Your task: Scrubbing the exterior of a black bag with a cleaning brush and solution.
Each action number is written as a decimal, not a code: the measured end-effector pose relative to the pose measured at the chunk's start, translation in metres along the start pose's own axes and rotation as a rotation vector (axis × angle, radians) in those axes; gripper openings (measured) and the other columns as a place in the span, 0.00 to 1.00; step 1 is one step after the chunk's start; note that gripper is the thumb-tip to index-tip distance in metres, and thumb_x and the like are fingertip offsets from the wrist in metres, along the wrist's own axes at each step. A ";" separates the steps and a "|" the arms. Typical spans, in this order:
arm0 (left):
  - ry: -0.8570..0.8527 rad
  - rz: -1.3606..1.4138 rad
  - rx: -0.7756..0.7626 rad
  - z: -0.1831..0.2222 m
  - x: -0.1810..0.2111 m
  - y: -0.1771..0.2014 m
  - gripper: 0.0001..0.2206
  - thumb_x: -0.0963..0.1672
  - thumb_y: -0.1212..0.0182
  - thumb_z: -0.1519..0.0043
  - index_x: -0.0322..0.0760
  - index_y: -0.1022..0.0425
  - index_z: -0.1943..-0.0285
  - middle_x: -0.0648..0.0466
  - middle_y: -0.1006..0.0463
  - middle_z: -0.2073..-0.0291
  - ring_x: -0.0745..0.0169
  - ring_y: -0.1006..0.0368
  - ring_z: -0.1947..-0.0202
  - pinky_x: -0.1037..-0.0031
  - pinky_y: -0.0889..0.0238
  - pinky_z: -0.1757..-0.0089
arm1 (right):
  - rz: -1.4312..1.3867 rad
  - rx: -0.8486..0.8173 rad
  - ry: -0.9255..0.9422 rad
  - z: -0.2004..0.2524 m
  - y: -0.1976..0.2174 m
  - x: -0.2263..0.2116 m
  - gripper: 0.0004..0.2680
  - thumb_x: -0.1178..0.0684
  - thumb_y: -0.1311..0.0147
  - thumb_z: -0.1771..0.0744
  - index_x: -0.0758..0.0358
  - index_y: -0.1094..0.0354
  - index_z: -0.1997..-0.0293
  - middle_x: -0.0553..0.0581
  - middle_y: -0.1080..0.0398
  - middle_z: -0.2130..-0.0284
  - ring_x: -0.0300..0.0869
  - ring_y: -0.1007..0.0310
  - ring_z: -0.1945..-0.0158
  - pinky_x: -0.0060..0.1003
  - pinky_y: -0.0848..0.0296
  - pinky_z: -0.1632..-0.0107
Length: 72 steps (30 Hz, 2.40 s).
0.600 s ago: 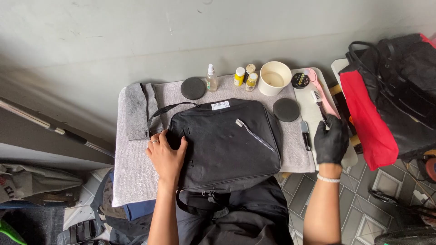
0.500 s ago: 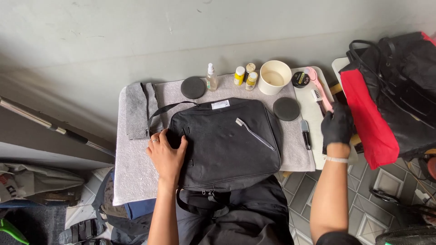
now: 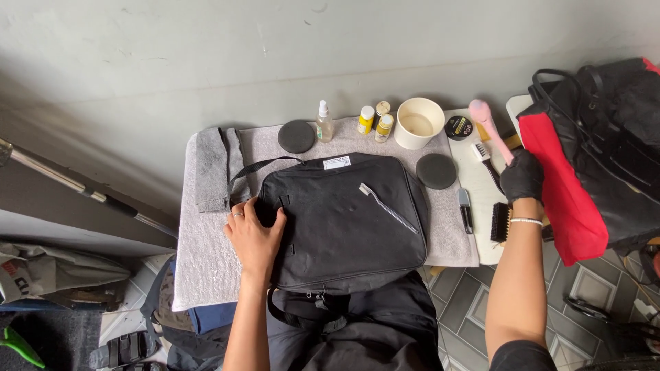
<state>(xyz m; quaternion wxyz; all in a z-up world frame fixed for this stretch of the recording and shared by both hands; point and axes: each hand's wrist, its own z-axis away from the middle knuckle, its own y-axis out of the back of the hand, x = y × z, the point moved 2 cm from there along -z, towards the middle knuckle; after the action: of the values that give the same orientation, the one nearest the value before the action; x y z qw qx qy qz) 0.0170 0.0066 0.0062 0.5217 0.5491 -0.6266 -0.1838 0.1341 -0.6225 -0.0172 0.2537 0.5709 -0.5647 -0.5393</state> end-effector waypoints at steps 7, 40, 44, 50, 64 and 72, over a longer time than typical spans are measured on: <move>0.009 0.001 -0.005 -0.001 0.000 0.000 0.30 0.58 0.36 0.45 0.38 0.25 0.40 0.44 0.25 0.50 0.41 0.31 0.50 0.54 0.43 0.51 | -0.265 0.456 0.304 0.058 0.077 -0.083 0.07 0.67 0.59 0.28 0.79 0.34 0.50 0.79 0.30 0.60 0.69 0.30 0.57 0.56 0.30 0.51; 0.035 0.104 0.003 -0.003 -0.001 0.003 0.28 0.55 0.31 0.47 0.37 0.24 0.43 0.49 0.28 0.55 0.50 0.31 0.55 0.64 0.44 0.55 | -0.333 -0.315 0.206 0.197 0.007 -0.332 0.05 0.45 0.37 0.36 0.37 0.19 0.59 0.47 0.20 0.67 0.50 0.20 0.58 0.49 0.20 0.58; 0.032 0.109 0.007 -0.001 -0.002 0.003 0.28 0.55 0.30 0.47 0.37 0.24 0.43 0.49 0.28 0.55 0.49 0.31 0.56 0.64 0.45 0.55 | -0.400 -0.301 0.188 0.197 0.008 -0.335 0.08 0.45 0.35 0.37 0.38 0.18 0.56 0.50 0.20 0.66 0.51 0.20 0.57 0.49 0.20 0.57; 0.032 0.108 0.004 -0.002 0.001 0.005 0.27 0.55 0.30 0.47 0.37 0.24 0.43 0.49 0.27 0.55 0.49 0.31 0.56 0.63 0.44 0.55 | -0.365 -0.262 0.142 0.191 0.028 -0.339 0.11 0.45 0.37 0.36 0.39 0.21 0.50 0.53 0.20 0.62 0.54 0.21 0.53 0.54 0.21 0.52; 0.040 0.092 0.005 -0.002 -0.001 0.004 0.28 0.55 0.30 0.47 0.37 0.24 0.43 0.49 0.28 0.55 0.50 0.31 0.56 0.64 0.45 0.55 | -0.317 -0.262 0.534 0.193 0.034 -0.350 0.20 0.57 0.44 0.35 0.43 0.30 0.35 0.58 0.22 0.54 0.56 0.22 0.50 0.52 0.21 0.52; 0.050 0.111 -0.007 -0.003 0.001 0.006 0.27 0.55 0.30 0.47 0.36 0.24 0.43 0.49 0.28 0.54 0.50 0.31 0.56 0.64 0.45 0.55 | -0.474 -0.339 0.561 0.188 0.053 -0.348 0.12 0.55 0.55 0.29 0.62 0.31 0.40 0.70 0.25 0.50 0.61 0.27 0.43 0.51 0.25 0.46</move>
<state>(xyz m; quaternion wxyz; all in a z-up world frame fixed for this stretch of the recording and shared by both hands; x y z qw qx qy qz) 0.0163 0.0090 0.0129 0.5484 0.5161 -0.6422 -0.1430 0.0210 -0.2551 0.0903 0.3572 0.7604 -0.2292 -0.4917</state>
